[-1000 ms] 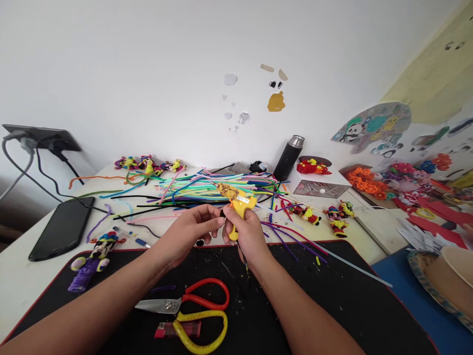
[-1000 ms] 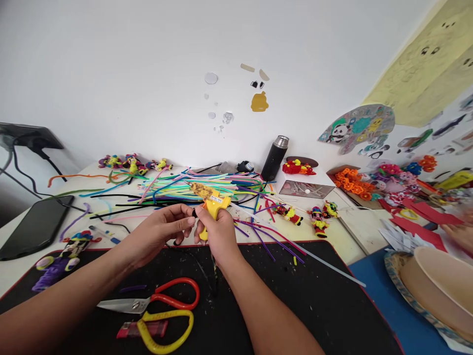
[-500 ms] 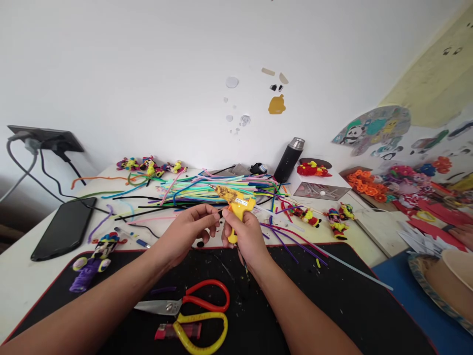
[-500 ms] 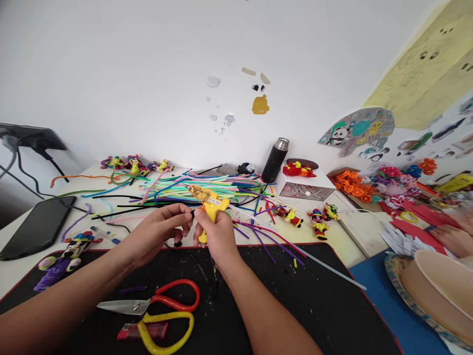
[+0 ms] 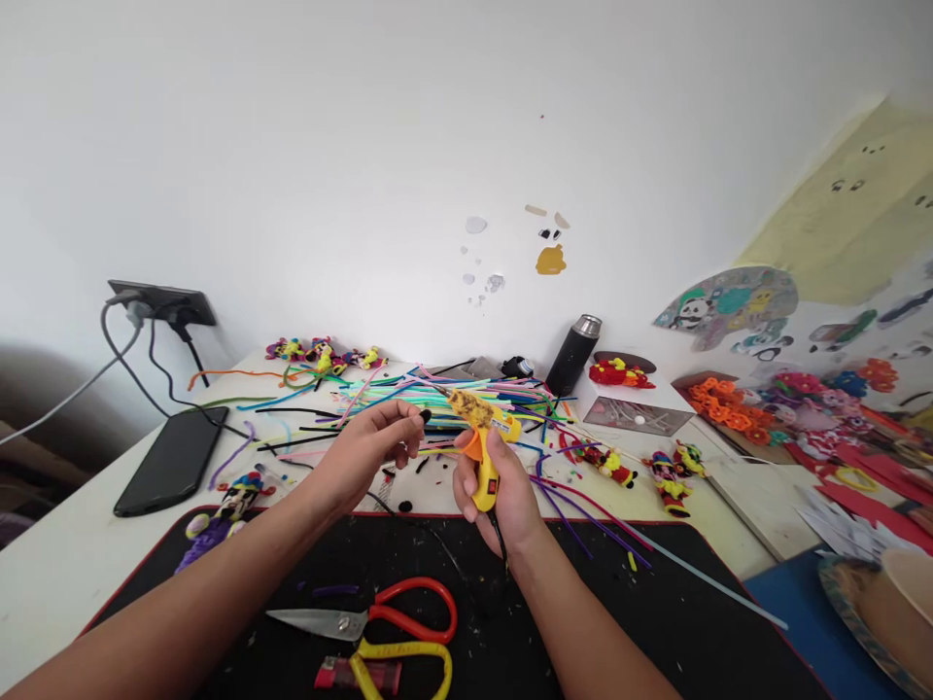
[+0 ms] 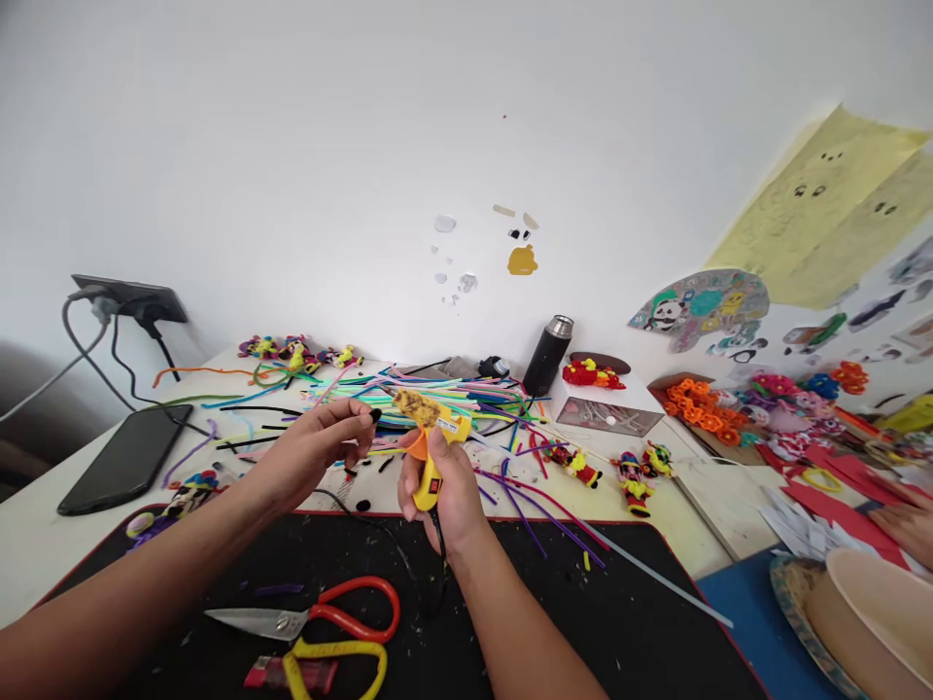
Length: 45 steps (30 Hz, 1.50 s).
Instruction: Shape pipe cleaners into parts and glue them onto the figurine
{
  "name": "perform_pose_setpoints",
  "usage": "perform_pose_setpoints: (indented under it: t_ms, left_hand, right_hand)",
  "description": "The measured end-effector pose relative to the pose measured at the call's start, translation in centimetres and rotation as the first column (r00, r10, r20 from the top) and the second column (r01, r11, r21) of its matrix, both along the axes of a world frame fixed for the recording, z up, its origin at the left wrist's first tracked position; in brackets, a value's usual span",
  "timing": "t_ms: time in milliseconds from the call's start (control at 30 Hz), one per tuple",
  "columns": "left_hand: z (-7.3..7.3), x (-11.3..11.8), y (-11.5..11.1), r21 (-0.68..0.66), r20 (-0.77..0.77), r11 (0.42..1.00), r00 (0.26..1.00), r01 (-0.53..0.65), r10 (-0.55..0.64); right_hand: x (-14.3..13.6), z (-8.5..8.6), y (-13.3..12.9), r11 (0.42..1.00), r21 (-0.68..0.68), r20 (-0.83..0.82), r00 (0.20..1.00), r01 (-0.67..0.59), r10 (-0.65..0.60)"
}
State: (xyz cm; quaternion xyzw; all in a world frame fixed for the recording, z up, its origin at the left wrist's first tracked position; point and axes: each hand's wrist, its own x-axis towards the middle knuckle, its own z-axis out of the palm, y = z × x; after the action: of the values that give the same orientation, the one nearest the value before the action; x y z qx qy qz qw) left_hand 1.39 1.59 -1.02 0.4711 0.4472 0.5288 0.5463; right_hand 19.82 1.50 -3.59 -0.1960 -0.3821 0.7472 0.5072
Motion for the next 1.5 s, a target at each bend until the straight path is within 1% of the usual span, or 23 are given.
perform_pose_setpoints:
  t_ms: [67, 133, 233, 367, 433, 533, 633, 767, 1067, 1267, 1500]
  left_hand:
    - [0.0, -0.1, 0.0, 0.019, -0.013, 1.0, 1.0, -0.006, 0.006]
    - [0.1, -0.1, 0.1, 0.037, -0.035, 0.999, 0.999, -0.015, 0.016]
    - [0.3, -0.4, 0.2, 0.075, -0.101, 0.997, 0.994, -0.03, 0.037]
    - [0.9, -1.0, 0.2, 0.14, -0.232, 0.988, 0.968, -0.063, 0.094]
    - [1.2, -1.3, 0.2, 0.171, -0.291, 0.982, 0.949, -0.074, 0.122]
    - [1.4, -1.6, 0.3, 0.221, -0.357, 0.972, 0.92, -0.083, 0.16]
    - [1.4, -1.8, 0.3, 0.265, -0.398, 0.959, 0.895, -0.096, 0.2]
    - [1.4, -1.8, 0.2, 0.296, -0.424, 0.95, 0.877, -0.101, 0.226]
    - [1.4, -1.6, 0.1, 0.312, -0.444, 0.946, 0.867, -0.086, 0.225]
    - [1.2, -1.7, 0.0, 0.311, -0.467, 0.948, 0.858, -0.069, 0.216]
    - [1.2, -1.8, 0.1, 0.32, -0.456, 0.945, 0.862, -0.072, 0.22]
  right_hand:
    - [0.0, 0.1, -0.2, 0.999, -0.019, -0.024, 0.999, -0.035, 0.035]
    - [-0.1, 0.1, -0.3, 0.999, -0.022, -0.008, 0.999, -0.044, 0.044]
    - [-0.3, 0.0, -0.2, 1.0, 0.02, 0.069, 0.998, -0.002, 0.001]
    - [-0.3, -0.3, 0.0, 0.995, 0.065, 0.185, 0.978, 0.081, -0.092]
    - [-0.2, -0.3, 0.0, 0.988, 0.098, 0.273, 0.952, 0.117, -0.14]
    - [-0.1, 0.0, -0.1, 0.976, 0.151, 0.416, 0.886, 0.155, -0.205]
    - [-0.1, 0.3, -0.3, 0.966, 0.162, 0.485, 0.836, 0.202, -0.257]
    - [-0.1, 0.5, -0.4, 0.955, 0.175, 0.51, 0.807, 0.24, -0.297]
    - [-0.1, 0.5, -0.8, 0.954, 0.208, 0.568, 0.768, 0.214, -0.296]
    - [-0.1, 0.5, -0.8, 0.95, 0.219, 0.576, 0.757, 0.221, -0.308]
    - [-0.2, 0.5, -0.8, 0.948, 0.216, 0.584, 0.747, 0.235, -0.319]
